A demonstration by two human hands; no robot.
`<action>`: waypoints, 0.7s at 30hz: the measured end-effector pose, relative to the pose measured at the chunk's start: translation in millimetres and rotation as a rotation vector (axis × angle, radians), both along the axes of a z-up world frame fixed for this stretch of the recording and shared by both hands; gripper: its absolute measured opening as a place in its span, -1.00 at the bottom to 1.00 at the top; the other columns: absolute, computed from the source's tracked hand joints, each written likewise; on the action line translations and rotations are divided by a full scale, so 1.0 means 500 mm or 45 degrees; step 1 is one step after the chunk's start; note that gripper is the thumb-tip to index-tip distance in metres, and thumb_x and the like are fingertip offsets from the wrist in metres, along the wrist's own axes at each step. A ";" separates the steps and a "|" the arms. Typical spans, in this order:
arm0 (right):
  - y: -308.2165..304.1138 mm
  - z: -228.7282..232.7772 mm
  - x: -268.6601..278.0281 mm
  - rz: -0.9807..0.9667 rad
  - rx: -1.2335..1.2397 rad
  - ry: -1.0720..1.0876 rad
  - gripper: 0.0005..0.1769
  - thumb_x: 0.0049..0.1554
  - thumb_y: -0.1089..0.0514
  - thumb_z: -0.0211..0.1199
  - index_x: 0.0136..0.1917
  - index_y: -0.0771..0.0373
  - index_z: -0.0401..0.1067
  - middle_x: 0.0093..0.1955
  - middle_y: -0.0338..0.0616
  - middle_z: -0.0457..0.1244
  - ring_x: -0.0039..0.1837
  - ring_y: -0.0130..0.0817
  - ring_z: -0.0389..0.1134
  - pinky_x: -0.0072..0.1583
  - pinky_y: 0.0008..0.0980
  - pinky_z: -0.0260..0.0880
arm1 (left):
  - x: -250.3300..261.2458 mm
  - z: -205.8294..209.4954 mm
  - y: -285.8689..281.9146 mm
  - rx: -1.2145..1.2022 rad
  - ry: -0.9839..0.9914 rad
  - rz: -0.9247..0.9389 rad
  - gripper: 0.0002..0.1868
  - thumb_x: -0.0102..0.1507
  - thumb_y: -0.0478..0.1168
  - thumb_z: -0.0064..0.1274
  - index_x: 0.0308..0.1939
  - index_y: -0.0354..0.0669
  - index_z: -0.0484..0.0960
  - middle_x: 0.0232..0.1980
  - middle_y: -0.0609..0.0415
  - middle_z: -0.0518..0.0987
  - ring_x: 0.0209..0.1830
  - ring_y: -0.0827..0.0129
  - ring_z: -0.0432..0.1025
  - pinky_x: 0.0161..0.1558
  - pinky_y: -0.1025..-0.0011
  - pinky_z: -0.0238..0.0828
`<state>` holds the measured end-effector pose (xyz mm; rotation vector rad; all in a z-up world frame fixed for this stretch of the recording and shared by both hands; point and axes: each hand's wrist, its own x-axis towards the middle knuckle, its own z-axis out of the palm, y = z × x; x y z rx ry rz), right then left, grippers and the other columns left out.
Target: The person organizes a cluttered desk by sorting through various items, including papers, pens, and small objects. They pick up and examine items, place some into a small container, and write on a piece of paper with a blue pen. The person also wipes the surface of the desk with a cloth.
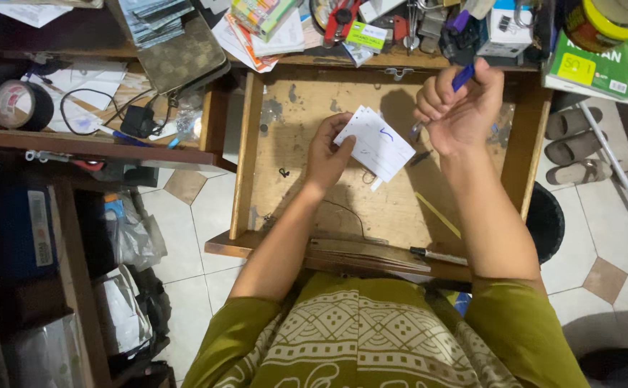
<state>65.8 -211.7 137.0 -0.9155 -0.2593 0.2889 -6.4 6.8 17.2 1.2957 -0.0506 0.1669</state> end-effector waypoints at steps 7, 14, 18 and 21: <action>0.074 0.023 -0.004 0.004 -0.226 0.009 -0.67 0.38 -0.11 0.07 0.05 0.18 0.42 -0.14 -0.23 0.22 -0.06 -0.40 0.22 0.08 -0.37 0.25 | -0.004 0.056 0.030 0.022 -0.110 0.268 -0.49 0.35 -0.44 0.02 0.38 -0.23 0.32 0.20 0.04 0.52 0.16 0.46 0.43 0.06 0.49 0.42; 0.191 0.160 0.065 -0.130 -0.678 -0.855 -0.84 0.46 0.25 0.23 0.22 0.39 0.51 0.09 -0.21 0.25 0.16 -0.45 0.24 0.27 -0.48 0.24 | 0.031 0.215 0.158 -0.082 -0.383 0.638 -0.44 0.39 -0.46 -0.01 0.46 -0.31 0.22 0.16 -0.01 0.50 0.18 0.42 0.40 0.18 0.46 0.37; 0.300 0.226 0.166 -0.287 -0.397 -0.956 -0.90 0.45 0.26 0.24 0.15 0.35 0.39 0.06 -0.25 0.30 0.05 -0.49 0.30 0.10 -0.44 0.36 | 0.088 0.262 0.240 -0.189 -0.543 0.796 -0.46 0.39 -0.47 -0.02 0.43 -0.30 0.21 0.12 0.01 0.50 0.11 0.40 0.40 0.14 0.44 0.42; 0.403 0.241 0.271 -0.466 -0.328 -1.098 -0.83 0.49 0.26 0.25 0.05 0.39 0.40 -0.10 -0.21 0.31 -0.06 -0.46 0.29 0.00 -0.40 0.27 | 0.137 0.259 0.288 -0.099 -0.552 0.921 -0.48 0.38 -0.51 -0.01 0.41 -0.34 0.24 0.13 -0.03 0.51 0.15 0.37 0.41 0.27 0.43 0.36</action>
